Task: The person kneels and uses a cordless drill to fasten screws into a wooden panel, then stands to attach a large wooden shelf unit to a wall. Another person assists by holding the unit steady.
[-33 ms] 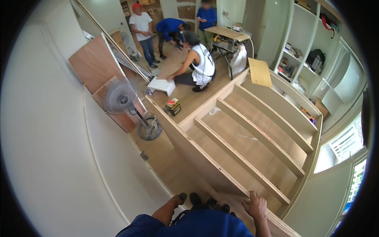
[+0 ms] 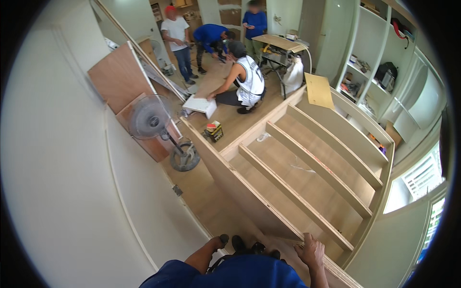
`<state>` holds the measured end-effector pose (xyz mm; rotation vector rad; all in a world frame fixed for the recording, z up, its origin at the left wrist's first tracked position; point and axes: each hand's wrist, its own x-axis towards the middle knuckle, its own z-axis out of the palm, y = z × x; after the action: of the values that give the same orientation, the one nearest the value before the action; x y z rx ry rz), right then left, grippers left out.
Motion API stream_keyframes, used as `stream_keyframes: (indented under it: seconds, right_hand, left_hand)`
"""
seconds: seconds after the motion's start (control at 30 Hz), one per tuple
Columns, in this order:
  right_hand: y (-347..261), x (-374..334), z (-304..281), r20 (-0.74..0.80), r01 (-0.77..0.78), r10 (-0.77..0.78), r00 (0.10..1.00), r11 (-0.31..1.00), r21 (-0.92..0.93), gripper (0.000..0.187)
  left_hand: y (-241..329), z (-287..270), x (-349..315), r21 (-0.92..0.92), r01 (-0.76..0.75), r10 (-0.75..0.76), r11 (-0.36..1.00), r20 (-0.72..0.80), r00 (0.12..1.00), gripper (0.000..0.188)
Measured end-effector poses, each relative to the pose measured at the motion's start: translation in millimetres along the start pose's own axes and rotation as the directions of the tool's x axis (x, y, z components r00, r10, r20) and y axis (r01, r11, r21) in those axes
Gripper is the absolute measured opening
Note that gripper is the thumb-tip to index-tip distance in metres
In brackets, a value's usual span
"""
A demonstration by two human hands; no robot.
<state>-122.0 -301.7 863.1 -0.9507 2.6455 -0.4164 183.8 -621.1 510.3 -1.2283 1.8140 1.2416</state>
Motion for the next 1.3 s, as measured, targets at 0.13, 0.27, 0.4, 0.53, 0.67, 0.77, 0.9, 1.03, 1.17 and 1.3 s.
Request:
stream_keyframes:
  seconds: [0.13,0.27,0.4,0.53,0.67,0.77,0.9,1.03,1.17,1.3]
  right_hand:
    - [1,6,10,0.008,0.01,-0.01,1.0,1.0,0.008,0.048]
    - [-3,6,7,-0.038,0.039,-0.039,0.999,0.999,-0.011,0.049]
    - [1,9,9,-0.017,0.06,-0.059,0.998,0.998,0.004,0.05]
    - [0,10,3,0.028,0.076,-0.077,0.997,0.997,0.028,0.055]
    - [-1,15,-5,0.091,0.1,-0.106,0.99,0.992,0.072,0.071]
    - [9,18,-1,0.034,0.229,-0.231,0.972,0.972,0.058,0.085]
    - [15,26,-5,0.062,0.432,-0.432,0.9,0.902,0.015,0.091]
    - [16,61,-9,0.009,0.537,-0.537,0.844,0.844,-0.008,0.092]
    - [29,35,7,0.094,0.485,-0.483,0.87,0.874,0.005,0.091]
    - [28,34,0,0.083,0.538,-0.537,0.84,0.843,0.012,0.09]
  left_hand:
    - [26,-20,-10,0.12,-0.097,0.108,0.988,-0.083,0.991,0.037]
    - [45,-32,-31,0.166,-0.102,0.127,0.981,-0.146,0.981,0.036]
    - [52,-39,-37,0.196,-0.057,0.068,0.979,-0.048,0.997,0.037]
    - [43,-30,-40,0.152,0.025,-0.028,0.988,0.018,0.999,0.037]
    - [19,-14,-36,0.124,0.065,-0.067,0.99,0.014,0.998,0.037]
    - [12,1,-30,0.16,0.06,-0.066,0.985,0.031,0.997,0.041]
    - [1,26,-25,0.112,-0.004,0.002,0.994,0.026,1.0,0.049]
    - [8,14,-21,0.093,-0.216,0.228,0.972,-0.133,0.965,0.047]
    - [34,57,-50,0.132,0.023,-0.015,0.991,-0.056,0.998,0.047]
    - [13,66,-52,0.015,-0.024,0.026,1.0,-0.109,0.994,0.044]
